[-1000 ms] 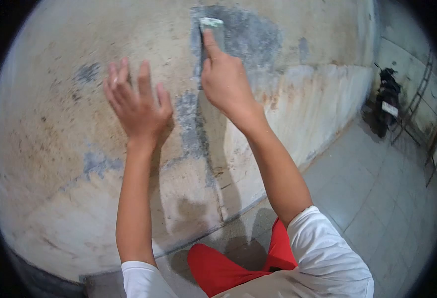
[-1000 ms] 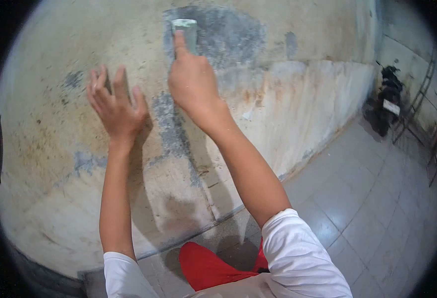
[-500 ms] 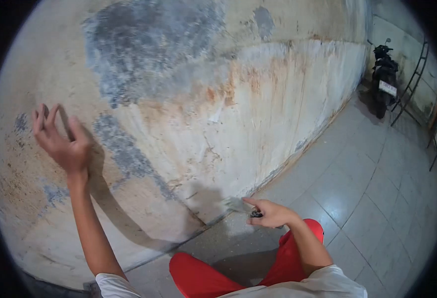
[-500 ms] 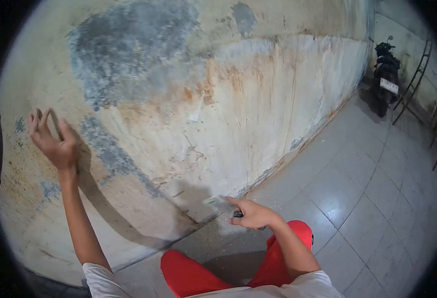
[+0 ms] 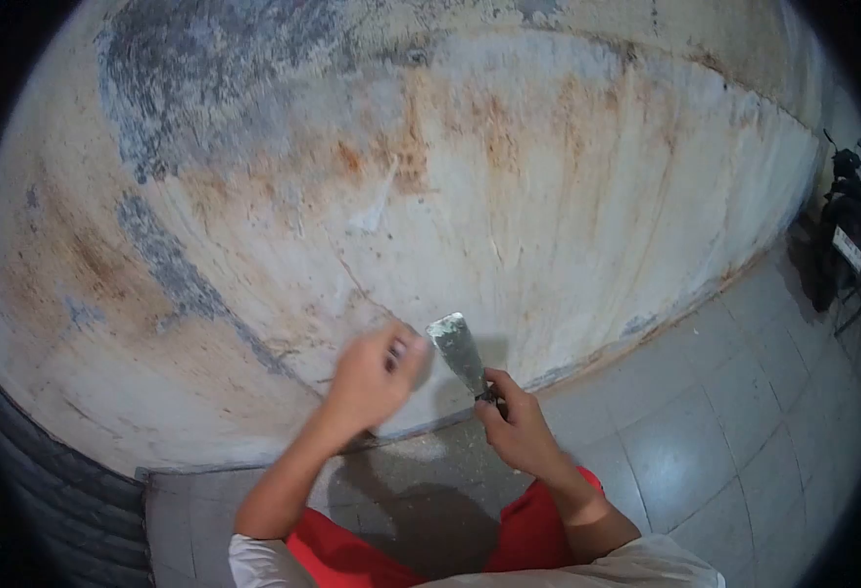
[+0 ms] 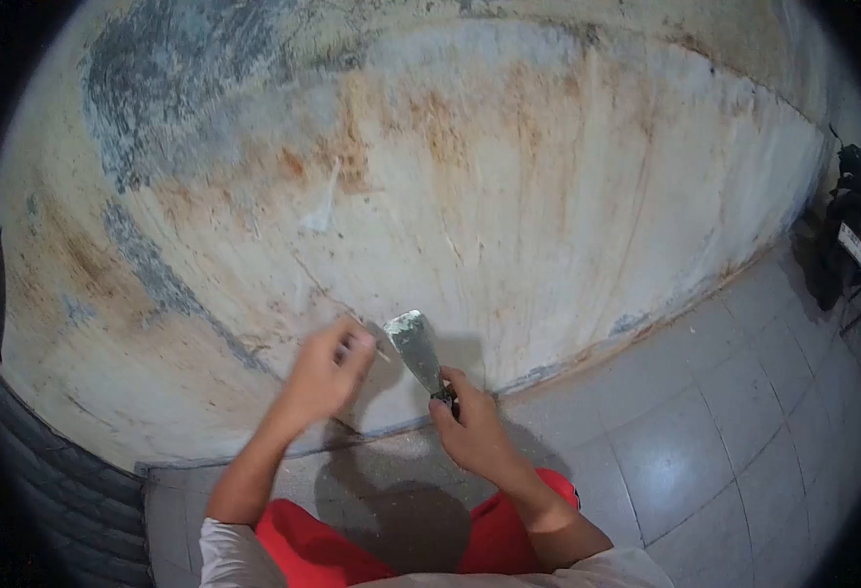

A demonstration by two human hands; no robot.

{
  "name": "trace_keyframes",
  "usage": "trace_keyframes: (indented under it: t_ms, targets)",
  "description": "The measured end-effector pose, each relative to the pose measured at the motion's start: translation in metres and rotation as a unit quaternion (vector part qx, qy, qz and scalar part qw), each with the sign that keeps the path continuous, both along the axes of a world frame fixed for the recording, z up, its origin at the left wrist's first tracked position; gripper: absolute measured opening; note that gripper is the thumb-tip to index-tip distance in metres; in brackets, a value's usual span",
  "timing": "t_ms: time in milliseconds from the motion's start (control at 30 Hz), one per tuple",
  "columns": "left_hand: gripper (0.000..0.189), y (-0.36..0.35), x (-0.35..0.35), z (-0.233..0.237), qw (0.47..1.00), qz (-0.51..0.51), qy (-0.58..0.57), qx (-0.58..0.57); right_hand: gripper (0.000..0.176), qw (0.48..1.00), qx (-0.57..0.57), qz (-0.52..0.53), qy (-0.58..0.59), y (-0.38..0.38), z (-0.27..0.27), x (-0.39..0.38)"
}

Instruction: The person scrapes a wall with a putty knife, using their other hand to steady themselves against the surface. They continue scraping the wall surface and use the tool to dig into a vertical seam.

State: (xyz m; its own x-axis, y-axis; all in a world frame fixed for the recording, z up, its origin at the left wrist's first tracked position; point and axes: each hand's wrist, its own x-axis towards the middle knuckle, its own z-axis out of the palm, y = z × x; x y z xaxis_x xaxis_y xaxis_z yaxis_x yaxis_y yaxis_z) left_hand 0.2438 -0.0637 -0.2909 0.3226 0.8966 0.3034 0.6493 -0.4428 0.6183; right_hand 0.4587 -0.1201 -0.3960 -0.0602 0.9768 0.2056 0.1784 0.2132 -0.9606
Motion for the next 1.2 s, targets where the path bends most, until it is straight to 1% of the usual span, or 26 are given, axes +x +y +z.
trace_keyframes:
  t_ms: [33,67,100,167,200,267,300,333,400,433,467,500,533,600,633,667,700,733,767,800,833,900,967,1033,1100,1200]
  targets:
    - [0.023,0.007,0.004,-0.016,0.996,-0.045,-0.033,-0.075,0.037,1.0,0.004,0.004,0.001,0.002,0.003,0.002]
    - [0.025,0.014,0.008,-0.028,0.982,-0.092,-0.067,-0.148,0.036,0.995,-0.037,0.043,0.077,0.003,0.007,0.003]
    - [0.025,0.014,0.015,-0.031,0.983,-0.094,-0.062,-0.143,0.037,0.982,-0.076,0.079,0.155,0.006,0.012,0.0]
    - [0.026,0.014,0.03,-0.04,0.955,-0.127,-0.2,-0.18,0.036,0.976,-0.081,0.078,0.187,0.014,0.018,-0.011]
    - [0.026,0.018,0.031,-0.045,0.954,-0.132,-0.203,-0.176,0.036,0.97,-0.09,0.079,0.212,0.016,0.02,-0.014]
    - [0.027,0.018,0.031,-0.054,0.965,-0.068,-0.221,-0.123,0.036,0.969,-0.099,0.09,0.205,0.013,0.028,-0.018]
    - [0.027,0.017,0.031,-0.055,0.965,-0.071,-0.219,-0.123,0.037,0.967,-0.111,0.102,0.206,0.01,0.03,-0.022]
    - [0.028,0.015,0.033,-0.052,0.975,-0.06,-0.192,-0.098,0.037,0.967,-0.109,0.099,0.207,0.008,0.027,-0.025]
    - [0.028,0.015,0.036,-0.059,0.982,-0.057,-0.162,-0.073,0.042,0.999,-0.028,-0.013,0.04,0.001,0.023,-0.026]
    - [0.029,0.02,0.038,-0.069,0.964,-0.085,-0.238,-0.087,0.042,0.998,-0.029,-0.021,0.043,-0.003,0.022,-0.023]
    - [0.03,0.023,0.037,-0.071,0.938,-0.113,-0.313,-0.099,0.046,0.997,0.064,-0.04,-0.033,-0.004,0.023,-0.017]
    - [0.03,0.024,0.035,-0.069,0.938,-0.123,-0.31,-0.101,0.05,0.98,0.154,-0.059,-0.111,-0.004,0.027,-0.015]
    - [0.032,0.023,0.034,-0.064,0.919,-0.146,-0.349,-0.109,0.05,0.98,0.153,-0.068,-0.111,-0.003,0.033,-0.018]
    - [0.034,0.021,0.04,-0.051,0.894,-0.17,-0.397,-0.122,0.058,0.955,0.227,-0.083,-0.171,0.005,0.051,-0.022]
    - [0.035,0.022,0.043,-0.04,0.925,-0.119,-0.355,-0.063,0.063,0.941,0.26,-0.085,-0.2,0.007,0.057,-0.025]
    - [0.037,0.024,0.046,-0.029,0.949,-0.065,-0.308,-0.002,0.063,0.942,0.255,-0.086,-0.201,0.01,0.062,-0.032]
    - [0.037,0.029,0.047,-0.019,0.949,-0.065,-0.307,-0.005,0.057,0.961,0.237,-0.093,-0.11,0.015,0.067,-0.04]
    - [0.036,0.034,0.049,-0.008,0.942,-0.085,-0.323,0.042,0.051,0.971,0.218,-0.099,-0.017,0.017,0.07,-0.044]
    - [0.034,0.038,0.051,-0.002,0.931,-0.104,-0.338,0.087,0.051,0.972,0.214,-0.099,-0.017,0.014,0.07,-0.043]
    - [0.034,0.045,0.055,-0.001,0.932,-0.103,-0.338,0.085,0.035,0.985,0.106,-0.025,0.133,0.012,0.07,-0.042]
    - [0.036,0.054,0.059,-0.004,0.931,-0.079,-0.342,0.102,0.022,0.96,-0.006,0.05,0.277,0.011,0.07,-0.039]
    - [0.038,0.06,0.066,-0.002,0.929,-0.05,-0.348,0.119,0.018,0.959,-0.029,0.087,0.267,0.013,0.066,-0.036]
    - [0.043,0.063,0.068,0.001,0.928,-0.021,-0.349,0.126,0.025,0.953,-0.069,0.159,0.249,0.019,0.063,-0.036]
    - [0.045,0.066,0.066,0.002,0.928,-0.027,-0.355,0.115,0.026,0.954,-0.077,0.146,0.25,0.012,0.077,-0.043]
    - [0.047,0.068,0.068,0.005,0.927,-0.036,-0.357,0.107,0.031,0.975,-0.053,0.116,0.183,0.014,0.086,-0.044]
    - [0.049,0.07,0.075,0.008,0.923,-0.017,-0.37,0.105,0.035,0.981,-0.048,0.12,0.147,0.016,0.096,-0.037]
